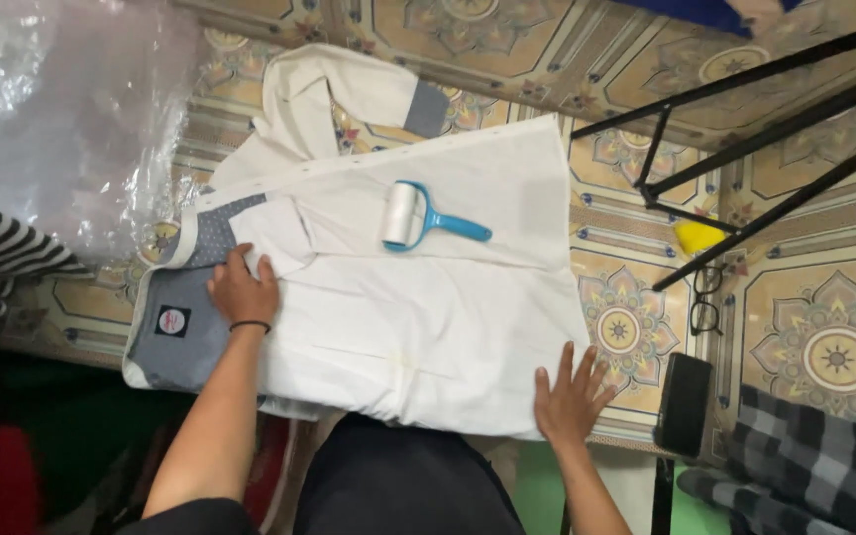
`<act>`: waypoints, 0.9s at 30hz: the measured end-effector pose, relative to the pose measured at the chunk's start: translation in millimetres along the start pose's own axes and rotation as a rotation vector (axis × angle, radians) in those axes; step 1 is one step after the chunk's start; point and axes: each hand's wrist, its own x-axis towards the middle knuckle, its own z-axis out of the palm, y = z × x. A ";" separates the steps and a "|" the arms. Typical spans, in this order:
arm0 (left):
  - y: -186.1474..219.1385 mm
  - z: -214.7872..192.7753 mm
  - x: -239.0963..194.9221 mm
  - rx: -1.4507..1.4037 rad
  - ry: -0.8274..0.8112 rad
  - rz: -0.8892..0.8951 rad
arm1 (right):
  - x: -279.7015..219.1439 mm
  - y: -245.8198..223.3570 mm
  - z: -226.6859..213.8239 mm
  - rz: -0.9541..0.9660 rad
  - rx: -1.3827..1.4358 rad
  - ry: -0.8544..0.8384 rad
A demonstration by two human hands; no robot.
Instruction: The person uses a lint roller to clean a white and grey long-sleeved shirt laid out on a patterned table. They roll the tool over the fabric to remove lint and then proceed to fold the shirt.
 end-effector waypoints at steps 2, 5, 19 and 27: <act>1.8 2.5 2.9 0.010 0.010 0.014 | 5.4 10.7 -4.6 0.004 -0.015 0.004; -0.6 1.9 -3.4 0.017 0.024 0.022 | 1.6 22.8 -7.7 0.012 -0.027 0.001; 10.7 27.4 0.6 -0.046 0.337 0.231 | 137.9 -176.9 -66.3 -0.669 0.232 0.318; 115.2 28.8 -12.7 -0.584 -0.178 0.507 | 209.7 -202.2 -55.2 -0.690 0.308 0.177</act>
